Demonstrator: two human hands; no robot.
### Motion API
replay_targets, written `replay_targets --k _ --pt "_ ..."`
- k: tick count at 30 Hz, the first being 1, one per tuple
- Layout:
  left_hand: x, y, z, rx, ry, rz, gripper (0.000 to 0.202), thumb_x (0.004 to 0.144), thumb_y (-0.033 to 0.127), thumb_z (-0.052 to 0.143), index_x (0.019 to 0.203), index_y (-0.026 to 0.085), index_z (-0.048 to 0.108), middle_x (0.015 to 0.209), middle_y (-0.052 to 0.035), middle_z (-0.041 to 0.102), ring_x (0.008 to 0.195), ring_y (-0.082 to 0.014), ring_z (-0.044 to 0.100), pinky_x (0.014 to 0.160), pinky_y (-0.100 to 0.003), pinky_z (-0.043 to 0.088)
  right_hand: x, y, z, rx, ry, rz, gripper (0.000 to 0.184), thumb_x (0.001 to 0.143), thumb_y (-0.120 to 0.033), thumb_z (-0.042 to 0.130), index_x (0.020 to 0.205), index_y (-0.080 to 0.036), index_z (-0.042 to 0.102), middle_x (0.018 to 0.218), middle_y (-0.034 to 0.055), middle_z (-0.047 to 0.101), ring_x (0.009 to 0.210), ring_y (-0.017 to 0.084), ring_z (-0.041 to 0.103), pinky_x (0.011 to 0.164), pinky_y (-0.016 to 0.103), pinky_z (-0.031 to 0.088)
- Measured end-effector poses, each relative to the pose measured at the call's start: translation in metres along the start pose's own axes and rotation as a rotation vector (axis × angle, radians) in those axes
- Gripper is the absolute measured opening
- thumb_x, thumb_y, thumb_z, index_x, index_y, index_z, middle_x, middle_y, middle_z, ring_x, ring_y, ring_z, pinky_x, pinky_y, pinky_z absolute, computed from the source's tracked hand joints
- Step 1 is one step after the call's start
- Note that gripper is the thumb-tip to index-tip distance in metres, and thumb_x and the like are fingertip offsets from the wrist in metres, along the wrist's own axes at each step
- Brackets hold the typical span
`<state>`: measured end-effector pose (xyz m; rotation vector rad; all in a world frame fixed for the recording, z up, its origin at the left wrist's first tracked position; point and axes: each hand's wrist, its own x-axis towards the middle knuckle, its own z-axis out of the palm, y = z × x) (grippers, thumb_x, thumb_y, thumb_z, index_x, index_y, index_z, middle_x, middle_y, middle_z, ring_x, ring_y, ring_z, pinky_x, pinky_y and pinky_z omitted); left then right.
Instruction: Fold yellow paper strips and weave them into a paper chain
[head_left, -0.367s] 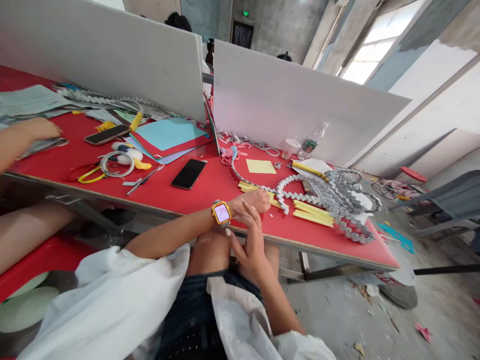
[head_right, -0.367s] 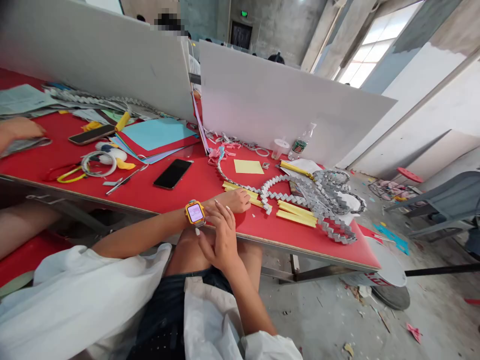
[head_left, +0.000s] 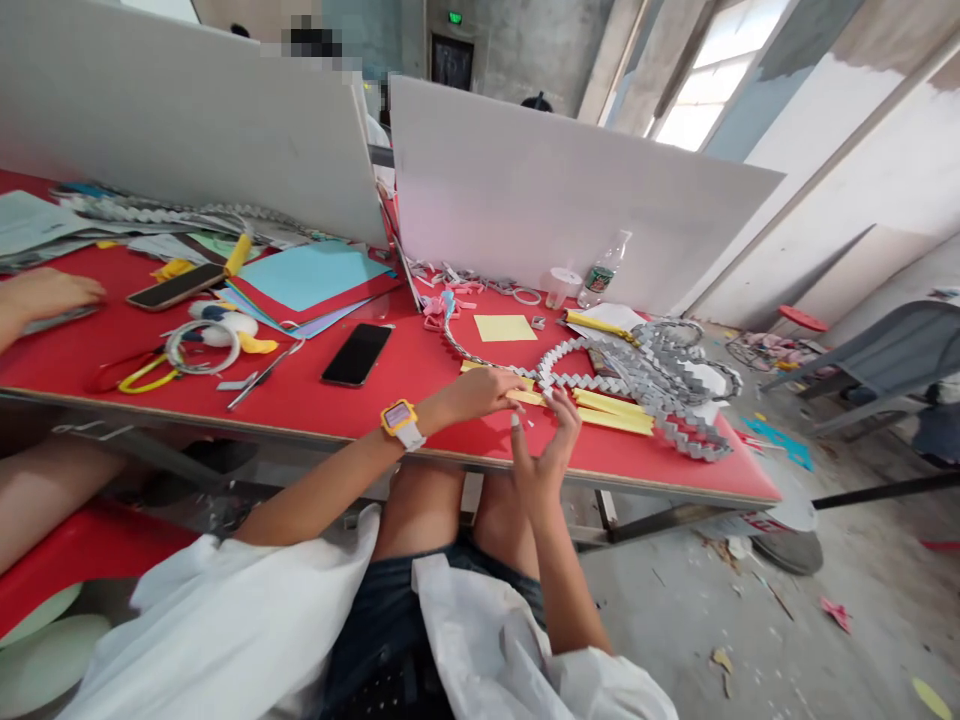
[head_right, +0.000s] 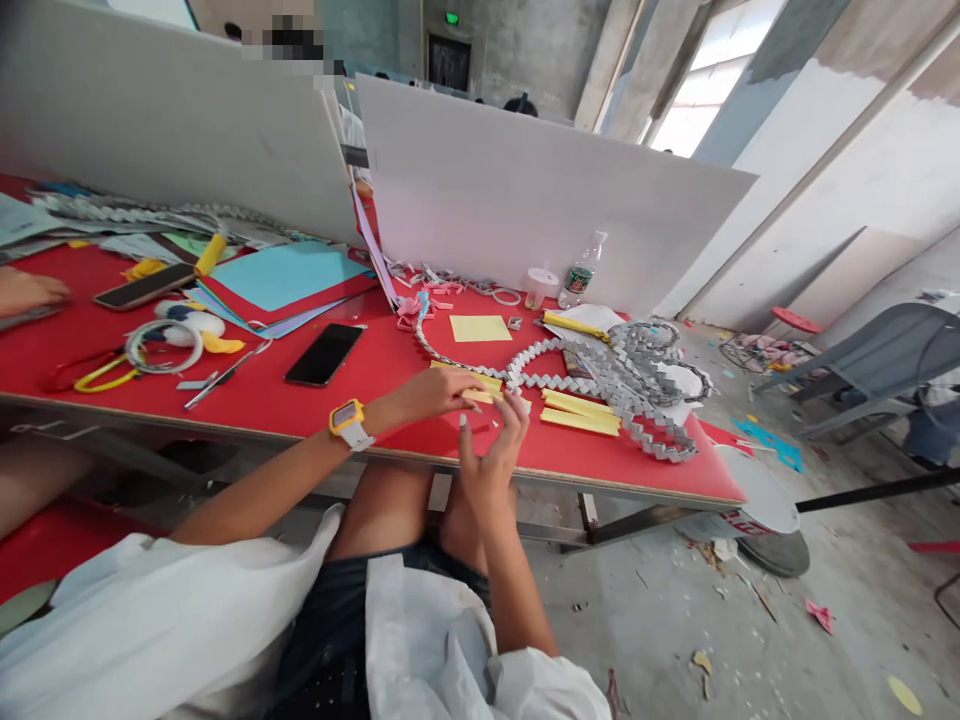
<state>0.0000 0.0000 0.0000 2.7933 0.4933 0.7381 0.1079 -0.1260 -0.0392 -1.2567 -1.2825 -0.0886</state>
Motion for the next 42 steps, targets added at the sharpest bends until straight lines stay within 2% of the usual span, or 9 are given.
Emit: replay_targets --k 4,7,11,15,19,27,32,36,42 --pt "-0.004 -0.011 0.0 -0.615 0.031 -0.172 0.044 0.088 0.037 0.058 0.124 0.012 0.061 0.113 -0.0135 0.07 0.096 -0.0219 0.067 0.079 -0.031 0.053 0.025 0.041 -0.006 0.152 -0.321 0.19 0.041 0.084 -0.031 0.058 0.124 -0.024 0.057 0.129 0.0115 0.059 0.12 0.026 0.054 0.105 0.047 0.04" --pt "-0.006 -0.02 -0.004 -0.931 0.012 -0.282 0.054 0.082 0.044 0.064 0.126 0.011 0.06 0.114 -0.0139 0.069 0.093 -0.0214 0.067 0.081 -0.033 0.054 0.039 0.058 0.002 0.212 -0.365 0.243 0.029 0.087 -0.031 0.052 0.11 -0.026 0.067 0.106 0.0074 0.07 0.094 0.023 0.065 0.092 0.041 0.05" --pt "-0.003 -0.041 -0.012 -0.954 0.055 -0.344 0.059 0.081 0.049 0.064 0.127 0.012 0.06 0.102 -0.0132 0.072 0.08 -0.0168 0.067 0.076 -0.032 0.055 0.063 0.074 0.016 0.243 -0.41 0.267 0.031 0.086 -0.035 0.051 0.109 -0.025 0.069 0.086 0.0044 0.072 0.068 0.019 0.067 0.072 0.035 0.055" --pt "0.012 -0.066 -0.007 -0.911 0.204 -0.405 0.061 0.078 0.048 0.067 0.125 0.01 0.06 0.099 -0.0135 0.072 0.073 -0.0144 0.066 0.072 -0.028 0.054 0.098 0.089 0.038 0.27 -0.551 0.264 0.04 0.083 -0.04 0.055 0.117 -0.022 0.064 0.071 0.0011 0.071 0.059 0.016 0.067 0.061 0.029 0.055" --pt "0.028 -0.083 0.007 -0.852 0.304 -0.43 0.061 0.081 0.047 0.062 0.126 0.007 0.057 0.094 -0.0135 0.073 0.066 -0.0135 0.065 0.066 -0.027 0.052 0.121 0.099 0.064 0.193 -0.52 0.245 0.028 0.086 -0.04 0.055 0.093 -0.018 0.07 0.066 0.0023 0.068 0.059 0.015 0.065 0.064 0.028 0.053" --pt "0.024 -0.088 0.01 -0.89 0.339 -0.407 0.055 0.084 0.051 0.057 0.121 0.011 0.062 0.099 -0.0118 0.073 0.076 -0.015 0.066 0.072 -0.028 0.052 0.108 0.11 0.077 0.137 -0.489 0.294 0.024 0.092 -0.038 0.056 0.095 -0.015 0.063 0.096 0.0033 0.066 0.084 0.014 0.062 0.078 0.033 0.053" --pt "0.024 -0.095 0.023 -0.897 0.369 -0.431 0.062 0.072 0.051 0.071 0.12 0.013 0.061 0.092 -0.009 0.072 0.076 -0.0154 0.065 0.067 -0.027 0.052 0.106 0.11 0.084 0.307 -0.572 0.365 0.028 0.087 -0.042 0.061 0.083 -0.014 0.063 0.072 -0.0018 0.062 0.064 0.011 0.058 0.065 0.028 0.05" --pt "0.024 -0.101 0.035 -0.848 0.421 -0.475 0.059 0.056 0.049 0.082 0.098 0.011 0.065 0.093 -0.0103 0.07 0.076 -0.0165 0.065 0.064 -0.027 0.053 0.104 0.107 0.085 0.486 -0.61 0.431 0.032 0.075 -0.047 0.066 0.083 -0.016 0.066 0.067 -0.0021 0.062 0.058 0.01 0.055 0.061 0.025 0.047" --pt "0.02 -0.104 0.036 -0.77 0.432 -0.463 0.051 0.059 0.052 0.08 0.089 0.013 0.069 0.088 -0.0075 0.069 0.076 -0.0159 0.063 0.068 -0.027 0.052 0.1 0.107 0.083 0.676 -0.624 0.542 0.03 0.076 -0.046 0.06 0.074 -0.017 0.066 0.068 0.0019 0.064 0.062 0.013 0.058 0.061 0.025 0.048"
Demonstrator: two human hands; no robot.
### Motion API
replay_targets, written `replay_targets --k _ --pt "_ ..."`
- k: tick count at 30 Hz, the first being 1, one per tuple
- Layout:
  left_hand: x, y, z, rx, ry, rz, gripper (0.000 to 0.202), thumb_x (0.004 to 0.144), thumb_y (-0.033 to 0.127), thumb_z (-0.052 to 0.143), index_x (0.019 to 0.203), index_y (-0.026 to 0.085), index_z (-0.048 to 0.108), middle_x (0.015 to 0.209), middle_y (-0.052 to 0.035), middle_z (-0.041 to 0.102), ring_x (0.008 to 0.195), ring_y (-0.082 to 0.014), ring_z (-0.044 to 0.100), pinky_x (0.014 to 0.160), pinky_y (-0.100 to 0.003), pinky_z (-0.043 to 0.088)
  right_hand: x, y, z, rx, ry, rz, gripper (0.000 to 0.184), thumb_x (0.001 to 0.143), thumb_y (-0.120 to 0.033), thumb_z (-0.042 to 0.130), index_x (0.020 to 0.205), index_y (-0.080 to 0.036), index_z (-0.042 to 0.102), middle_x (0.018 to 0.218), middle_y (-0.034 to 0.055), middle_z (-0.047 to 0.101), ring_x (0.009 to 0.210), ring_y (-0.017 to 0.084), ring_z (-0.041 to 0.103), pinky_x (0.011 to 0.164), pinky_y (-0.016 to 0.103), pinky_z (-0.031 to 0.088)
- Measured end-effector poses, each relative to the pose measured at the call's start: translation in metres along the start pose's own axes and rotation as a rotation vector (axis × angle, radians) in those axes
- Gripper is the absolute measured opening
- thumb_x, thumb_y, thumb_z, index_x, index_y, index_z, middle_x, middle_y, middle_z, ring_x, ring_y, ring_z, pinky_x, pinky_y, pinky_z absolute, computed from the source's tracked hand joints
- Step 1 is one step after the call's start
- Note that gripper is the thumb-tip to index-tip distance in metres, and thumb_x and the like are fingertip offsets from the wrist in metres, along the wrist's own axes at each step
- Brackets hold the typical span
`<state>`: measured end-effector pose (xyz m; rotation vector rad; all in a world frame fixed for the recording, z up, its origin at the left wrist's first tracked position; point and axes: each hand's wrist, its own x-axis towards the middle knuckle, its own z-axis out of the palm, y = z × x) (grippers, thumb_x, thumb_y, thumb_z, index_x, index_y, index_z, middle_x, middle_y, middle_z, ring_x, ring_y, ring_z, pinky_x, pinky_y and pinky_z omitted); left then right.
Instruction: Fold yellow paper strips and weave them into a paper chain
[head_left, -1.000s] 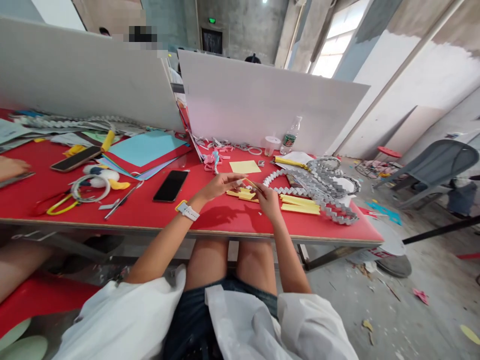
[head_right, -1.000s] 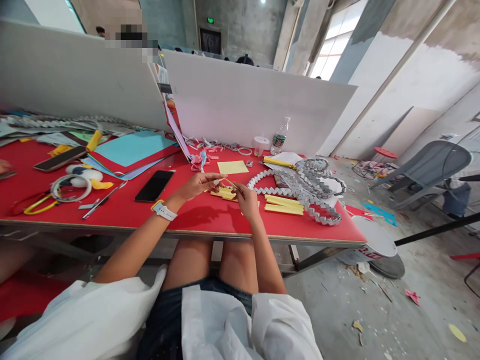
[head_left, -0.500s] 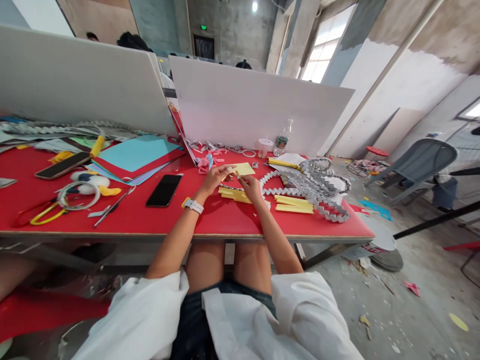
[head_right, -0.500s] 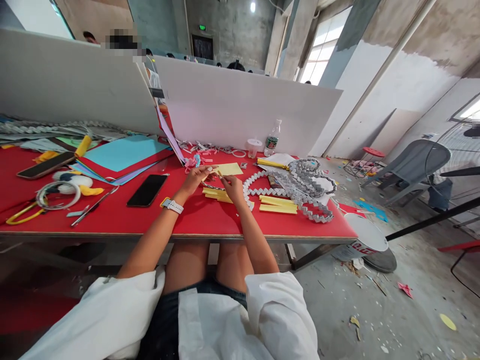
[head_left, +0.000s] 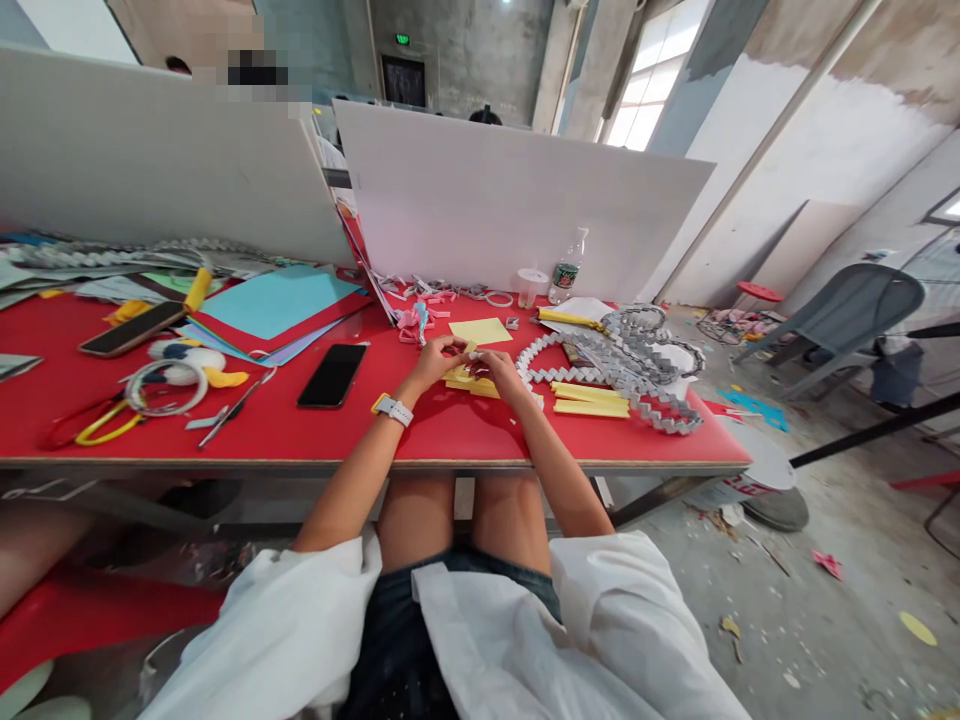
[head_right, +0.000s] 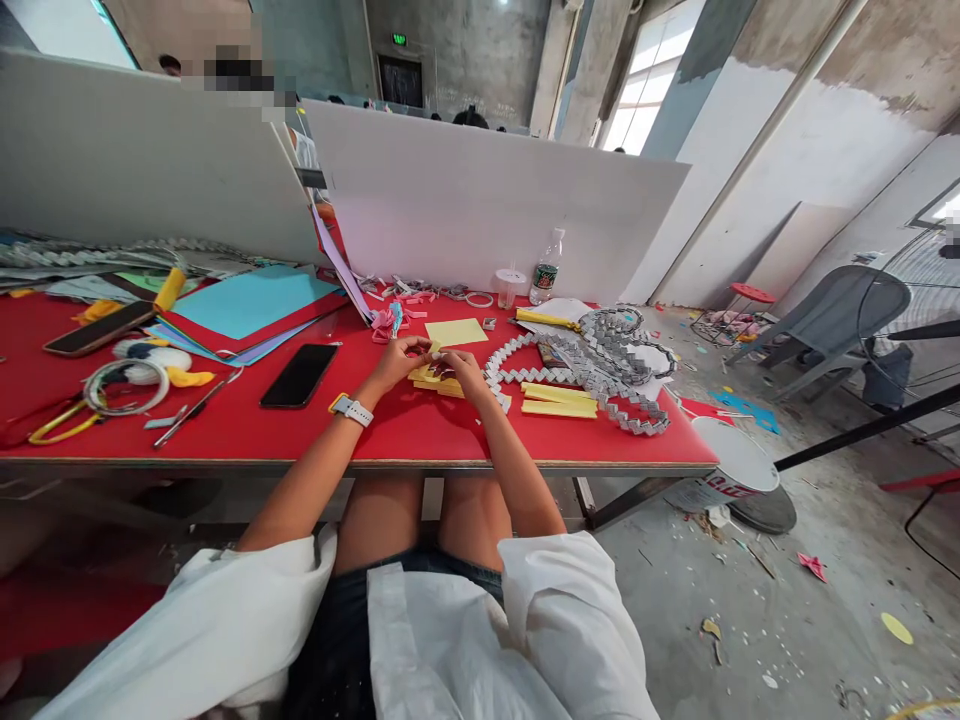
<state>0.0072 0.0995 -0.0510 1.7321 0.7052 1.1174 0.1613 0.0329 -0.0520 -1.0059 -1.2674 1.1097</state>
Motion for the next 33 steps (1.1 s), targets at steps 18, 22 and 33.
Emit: replay_targets --k 18,22,33 --pt "-0.008 0.004 0.004 0.023 -0.14 0.116 0.062 0.062 0.034 0.082 0.12 0.021 0.065 0.102 -0.0047 0.06 0.081 -0.0124 0.062 0.066 -0.021 0.053 -0.001 0.0 -0.005 0.17 0.025 0.1 0.043 0.066 -0.056 0.074 0.076 -0.016 0.063 0.061 -0.0045 0.056 0.054 0.007 0.051 0.054 0.02 0.042" --pt "-0.005 0.003 0.003 -0.018 -0.076 0.066 0.042 0.068 0.042 0.076 0.099 0.015 0.068 0.079 -0.0025 0.064 0.064 -0.0108 0.06 0.057 -0.021 0.05 -0.003 -0.001 -0.002 0.149 0.0 0.114 0.044 0.062 -0.058 0.075 0.074 -0.016 0.067 0.064 -0.0005 0.062 0.057 0.01 0.055 0.054 0.022 0.043" --pt "-0.004 0.0 -0.001 -0.113 0.131 -0.009 0.046 0.066 0.05 0.076 0.091 0.013 0.07 0.08 -0.0074 0.072 0.069 -0.017 0.068 0.06 -0.026 0.053 0.0 -0.002 -0.008 0.035 0.171 -0.05 0.043 0.056 -0.04 0.081 0.091 -0.019 0.067 0.073 -0.0016 0.066 0.065 0.012 0.061 0.066 0.026 0.051"
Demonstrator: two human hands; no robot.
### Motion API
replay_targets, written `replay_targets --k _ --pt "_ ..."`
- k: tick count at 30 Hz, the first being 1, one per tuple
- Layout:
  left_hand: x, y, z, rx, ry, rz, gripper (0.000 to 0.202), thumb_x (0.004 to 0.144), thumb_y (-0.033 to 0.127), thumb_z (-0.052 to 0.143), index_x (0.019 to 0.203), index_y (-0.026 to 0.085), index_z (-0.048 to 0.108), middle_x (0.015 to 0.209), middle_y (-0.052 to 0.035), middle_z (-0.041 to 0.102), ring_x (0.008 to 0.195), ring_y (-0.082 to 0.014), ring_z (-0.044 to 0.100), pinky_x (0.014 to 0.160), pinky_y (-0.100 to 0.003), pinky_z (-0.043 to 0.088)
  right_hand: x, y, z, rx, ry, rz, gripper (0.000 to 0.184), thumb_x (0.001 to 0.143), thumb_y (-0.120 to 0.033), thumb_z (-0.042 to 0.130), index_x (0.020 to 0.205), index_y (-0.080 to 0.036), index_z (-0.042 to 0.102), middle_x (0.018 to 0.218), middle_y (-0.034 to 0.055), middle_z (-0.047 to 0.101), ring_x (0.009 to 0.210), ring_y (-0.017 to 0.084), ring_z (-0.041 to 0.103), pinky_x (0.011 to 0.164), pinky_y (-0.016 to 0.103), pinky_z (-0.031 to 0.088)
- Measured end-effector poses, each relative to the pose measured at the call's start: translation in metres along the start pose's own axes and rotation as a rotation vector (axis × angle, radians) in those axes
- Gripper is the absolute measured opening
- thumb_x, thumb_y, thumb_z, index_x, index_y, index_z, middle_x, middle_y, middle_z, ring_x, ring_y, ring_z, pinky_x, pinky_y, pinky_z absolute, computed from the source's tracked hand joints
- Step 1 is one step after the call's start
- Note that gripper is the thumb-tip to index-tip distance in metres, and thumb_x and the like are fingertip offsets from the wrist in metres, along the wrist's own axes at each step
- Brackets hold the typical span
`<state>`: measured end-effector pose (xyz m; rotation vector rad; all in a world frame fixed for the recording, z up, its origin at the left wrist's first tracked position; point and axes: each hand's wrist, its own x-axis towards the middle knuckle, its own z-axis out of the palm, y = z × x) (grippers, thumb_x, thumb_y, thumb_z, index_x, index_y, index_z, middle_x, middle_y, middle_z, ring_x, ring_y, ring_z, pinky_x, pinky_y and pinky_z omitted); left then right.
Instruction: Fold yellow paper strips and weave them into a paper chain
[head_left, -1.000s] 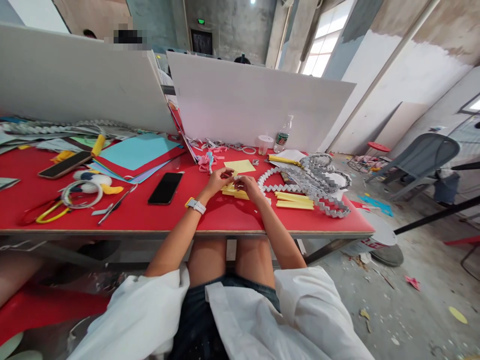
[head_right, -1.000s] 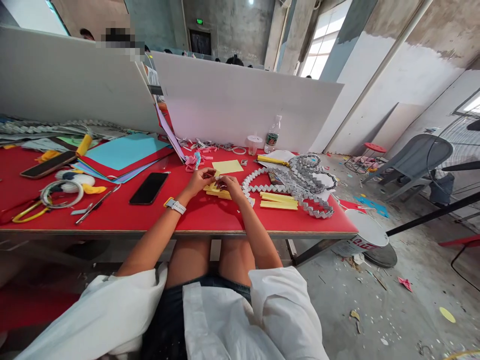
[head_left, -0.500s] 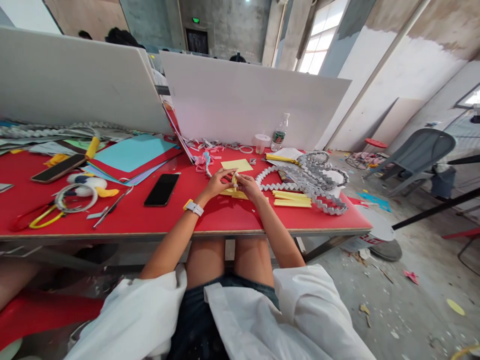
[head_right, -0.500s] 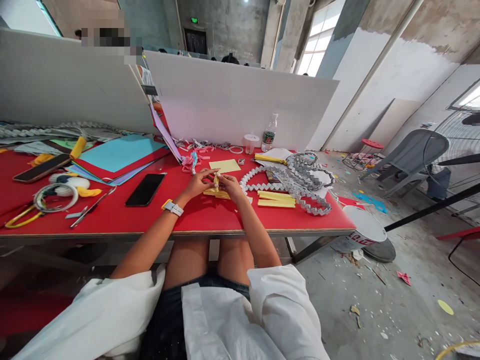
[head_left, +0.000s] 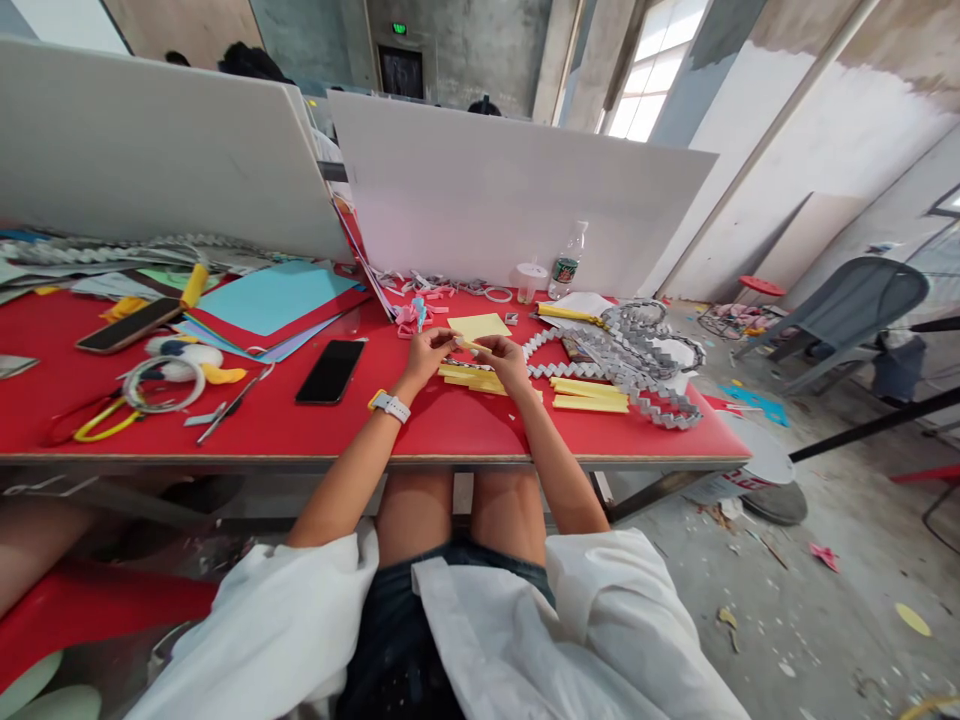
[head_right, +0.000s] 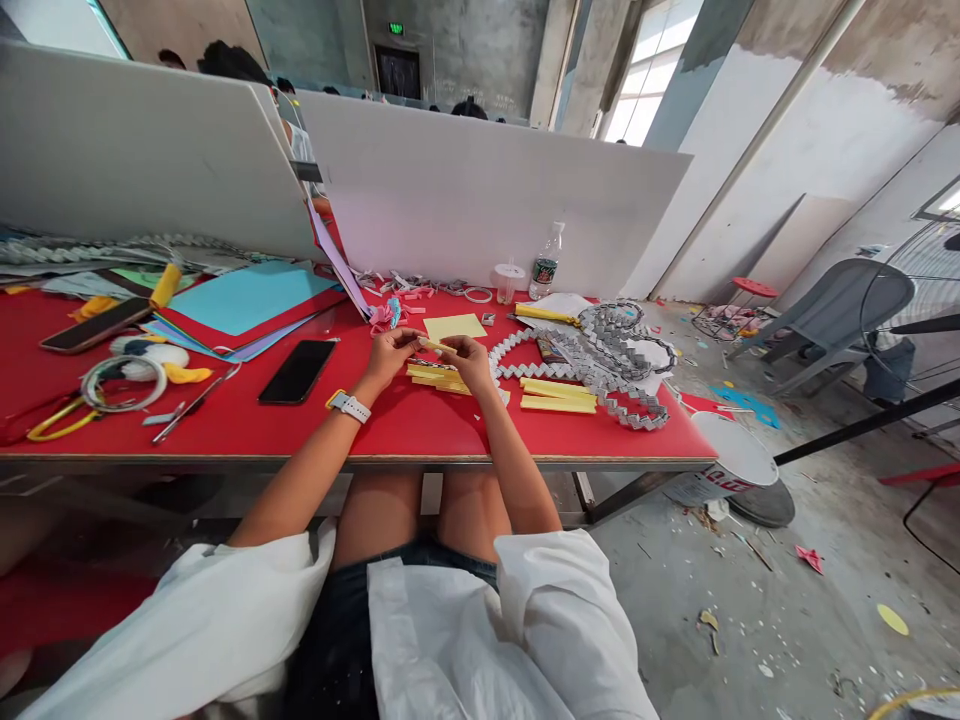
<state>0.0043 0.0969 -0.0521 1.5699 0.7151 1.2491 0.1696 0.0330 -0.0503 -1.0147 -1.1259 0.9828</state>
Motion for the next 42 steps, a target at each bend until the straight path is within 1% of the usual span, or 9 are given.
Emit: replay_targets --k 6,18,22,26,28,31,34,37,42 --pt "-0.002 0.003 -0.001 0.023 -0.074 -0.042 0.053 0.068 0.056 0.073 0.098 0.012 0.075 0.088 -0.0126 0.075 0.08 -0.0236 0.07 0.063 -0.031 0.055 -0.001 0.002 -0.002 -0.023 0.054 -0.029 0.029 0.058 -0.038 0.079 0.076 -0.018 0.069 0.072 0.0008 0.07 0.066 0.013 0.062 0.068 0.029 0.051" --pt "0.006 -0.009 -0.007 0.28 -0.044 -0.014 0.046 0.067 0.057 0.072 0.082 0.014 0.076 0.082 -0.0112 0.075 0.078 -0.0245 0.068 0.073 -0.036 0.054 -0.003 0.004 -0.003 -0.14 -0.03 0.0 0.035 0.057 -0.042 0.077 0.082 -0.018 0.073 0.075 0.003 0.073 0.071 0.017 0.066 0.07 0.032 0.05" --pt "0.005 0.009 -0.051 0.486 0.017 -0.045 0.041 0.067 0.05 0.075 0.089 0.015 0.073 0.093 -0.0146 0.073 0.094 -0.032 0.067 0.082 -0.04 0.053 -0.004 0.005 0.0 -0.274 -0.051 -0.009 0.031 0.061 -0.041 0.073 0.081 -0.017 0.072 0.075 0.0042 0.072 0.072 0.019 0.065 0.069 0.034 0.05" --pt "-0.007 0.021 -0.131 0.726 0.234 -0.152 0.092 0.04 0.037 0.091 0.12 0.006 0.057 0.135 -0.033 0.047 0.135 -0.0508 0.032 0.097 -0.057 0.041 -0.011 -0.001 0.01 -0.438 -0.015 -0.058 0.028 0.062 -0.035 0.075 0.083 -0.018 0.071 0.086 0.0089 0.069 0.093 0.028 0.062 0.08 0.041 0.048" --pt "-0.016 0.02 -0.158 0.887 0.268 -0.296 0.107 0.036 0.036 0.091 0.13 0.006 0.048 0.139 -0.0334 0.042 0.136 -0.0517 0.029 0.1 -0.059 0.037 -0.017 -0.006 0.023 -0.487 0.026 -0.096 0.036 0.064 -0.035 0.074 0.096 -0.018 0.069 0.109 0.0144 0.064 0.117 0.034 0.05 0.093 0.046 0.043" --pt "-0.023 0.012 -0.173 0.908 0.262 -0.314 0.106 0.043 0.03 0.088 0.136 0.01 0.043 0.133 -0.0286 0.052 0.128 -0.047 0.044 0.1 -0.054 0.039 -0.026 -0.012 0.057 -0.49 0.034 -0.115 0.041 0.075 -0.036 0.065 0.112 -0.018 0.062 0.129 0.0179 0.051 0.133 0.036 0.031 0.103 0.051 0.035" --pt "-0.02 0.009 -0.171 0.887 0.312 -0.287 0.108 0.044 0.025 0.088 0.139 0.012 0.039 0.126 -0.0242 0.057 0.12 -0.0442 0.052 0.099 -0.053 0.041 -0.027 -0.008 0.106 -0.416 -0.084 -0.043 0.035 0.079 -0.038 0.062 0.108 -0.019 0.059 0.111 0.0141 0.059 0.119 0.032 0.049 0.098 0.048 0.043" --pt "-0.012 0.016 -0.168 0.847 0.424 -0.252 0.105 0.054 0.033 0.085 0.142 0.013 0.031 0.131 -0.021 0.052 0.122 -0.0369 0.051 0.1 -0.048 0.042 -0.021 0.008 0.156 -0.276 -0.299 0.104 0.051 0.069 -0.042 0.075 0.109 -0.018 0.056 0.084 0.0073 0.063 0.084 0.026 0.065 0.073 0.042 0.056" --pt "-0.011 0.039 -0.156 0.8 0.564 -0.168 0.101 0.053 0.027 0.086 0.137 0.015 0.033 0.132 -0.0185 0.043 0.128 -0.0348 0.041 0.106 -0.046 0.037 -0.012 0.035 0.201 0.012 -0.488 0.186 0.057 0.063 -0.034 0.081 0.11 -0.022 0.051 0.093 0.003 0.066 0.085 0.02 0.068 0.072 0.036 0.06"
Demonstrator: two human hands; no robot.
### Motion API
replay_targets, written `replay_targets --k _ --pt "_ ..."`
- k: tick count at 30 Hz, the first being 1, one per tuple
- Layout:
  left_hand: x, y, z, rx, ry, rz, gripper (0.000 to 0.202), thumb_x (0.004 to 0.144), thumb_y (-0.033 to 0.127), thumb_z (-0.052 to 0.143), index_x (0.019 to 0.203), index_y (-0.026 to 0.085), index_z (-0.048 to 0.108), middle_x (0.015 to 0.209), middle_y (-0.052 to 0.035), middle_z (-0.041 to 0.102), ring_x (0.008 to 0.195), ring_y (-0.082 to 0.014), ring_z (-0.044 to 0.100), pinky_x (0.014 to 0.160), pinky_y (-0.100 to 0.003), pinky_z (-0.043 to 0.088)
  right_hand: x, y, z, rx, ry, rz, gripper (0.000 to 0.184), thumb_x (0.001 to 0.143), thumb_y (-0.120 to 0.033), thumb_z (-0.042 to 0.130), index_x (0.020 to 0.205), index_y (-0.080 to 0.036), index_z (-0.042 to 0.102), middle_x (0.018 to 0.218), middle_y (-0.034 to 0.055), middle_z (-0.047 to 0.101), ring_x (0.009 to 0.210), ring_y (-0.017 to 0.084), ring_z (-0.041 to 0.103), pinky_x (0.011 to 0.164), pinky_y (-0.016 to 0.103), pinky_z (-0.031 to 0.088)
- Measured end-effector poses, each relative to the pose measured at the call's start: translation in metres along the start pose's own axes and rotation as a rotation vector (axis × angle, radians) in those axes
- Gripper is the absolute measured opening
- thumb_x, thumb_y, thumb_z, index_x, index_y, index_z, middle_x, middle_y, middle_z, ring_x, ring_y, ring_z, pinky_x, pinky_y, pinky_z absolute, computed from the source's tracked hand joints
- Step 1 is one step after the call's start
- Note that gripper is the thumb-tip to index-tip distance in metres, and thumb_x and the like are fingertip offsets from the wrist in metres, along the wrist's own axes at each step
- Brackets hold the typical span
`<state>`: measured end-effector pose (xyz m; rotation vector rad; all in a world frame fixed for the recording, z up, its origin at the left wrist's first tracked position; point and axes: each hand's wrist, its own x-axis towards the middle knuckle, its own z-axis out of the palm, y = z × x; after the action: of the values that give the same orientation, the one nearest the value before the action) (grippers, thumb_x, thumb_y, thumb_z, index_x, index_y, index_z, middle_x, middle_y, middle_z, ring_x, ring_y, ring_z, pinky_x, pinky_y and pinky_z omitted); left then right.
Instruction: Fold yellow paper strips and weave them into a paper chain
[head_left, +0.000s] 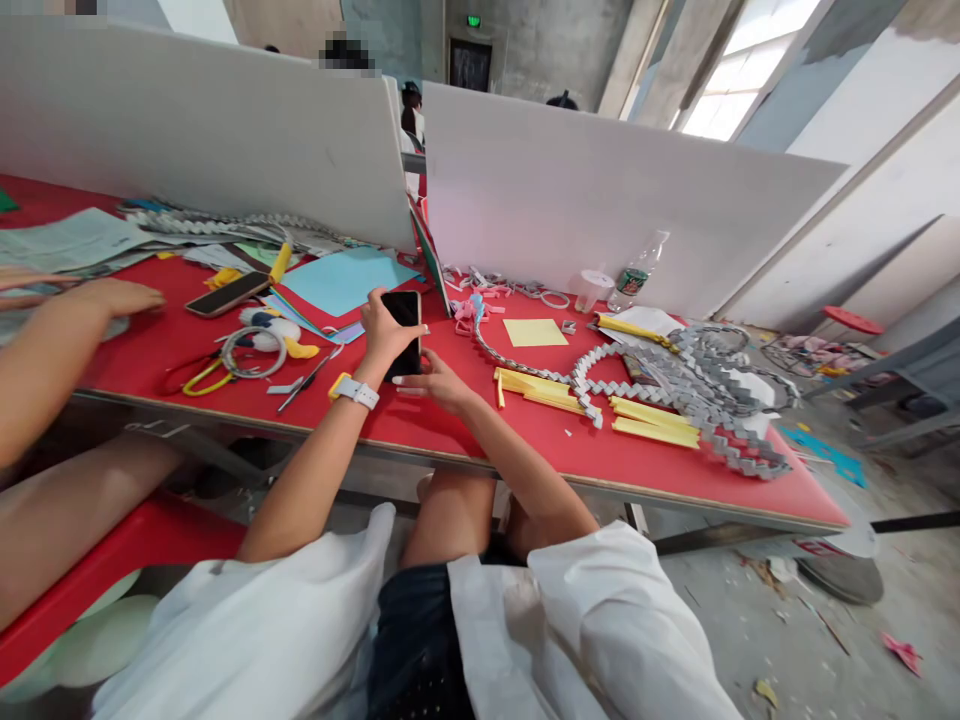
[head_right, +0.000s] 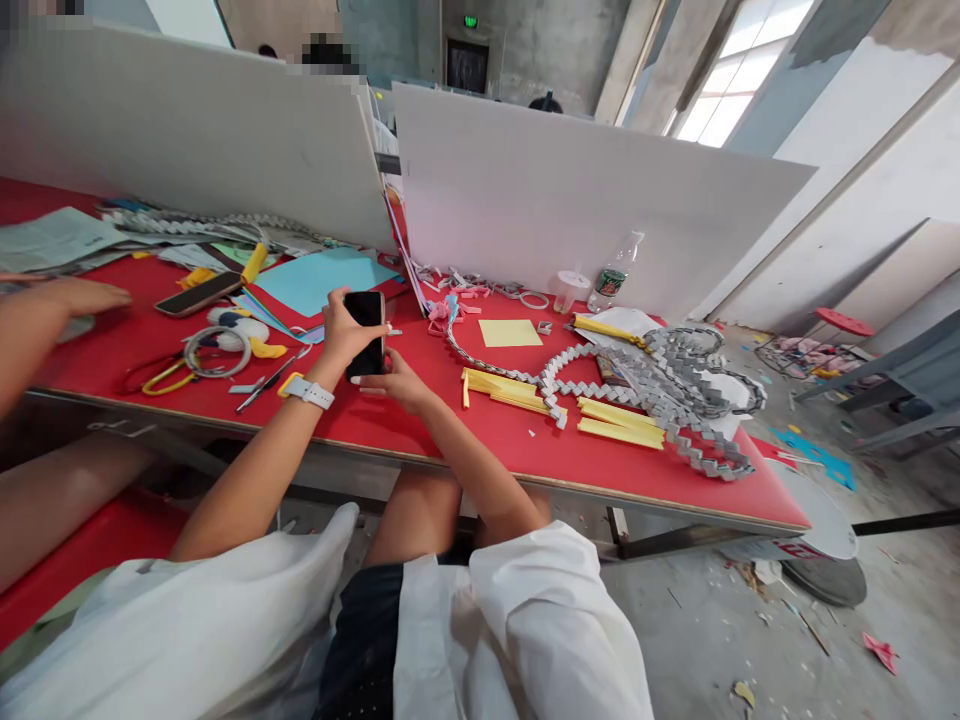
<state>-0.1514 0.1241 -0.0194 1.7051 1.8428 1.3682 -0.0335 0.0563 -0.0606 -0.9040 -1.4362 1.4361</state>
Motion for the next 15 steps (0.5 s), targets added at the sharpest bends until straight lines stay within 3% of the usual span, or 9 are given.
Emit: replay_targets --k 4,9,15 --pt "-0.011 0.011 -0.001 -0.043 -0.042 -0.013 0.11 0.049 0.024 0.088 0.14 0.014 0.027 0.129 -0.0208 0.04 0.129 -0.0395 0.038 0.105 -0.051 0.035 0.008 0.017 0.004 0.105 0.049 -0.003 0.063 0.058 -0.027 0.083 0.11 -0.024 0.047 0.095 0.0018 0.064 0.086 0.021 0.066 0.072 0.037 0.061" --pt "-0.016 0.009 0.005 -0.031 -0.077 -0.039 0.112 0.048 0.023 0.089 0.14 0.014 0.028 0.131 -0.0225 0.04 0.132 -0.0411 0.034 0.106 -0.051 0.035 0.016 0.034 0.008 0.127 0.153 0.014 0.077 0.055 -0.025 0.082 0.121 -0.024 0.04 0.107 0.0048 0.06 0.092 0.024 0.064 0.066 0.039 0.061" --pt "-0.017 0.01 0.009 -0.014 -0.113 -0.029 0.116 0.046 0.026 0.09 0.141 0.014 0.025 0.132 -0.0236 0.041 0.134 -0.041 0.034 0.107 -0.052 0.036 0.017 0.034 0.013 0.103 0.262 0.061 0.077 0.057 -0.015 0.075 0.124 -0.022 0.039 0.113 0.0076 0.057 0.096 0.028 0.063 0.066 0.042 0.06"
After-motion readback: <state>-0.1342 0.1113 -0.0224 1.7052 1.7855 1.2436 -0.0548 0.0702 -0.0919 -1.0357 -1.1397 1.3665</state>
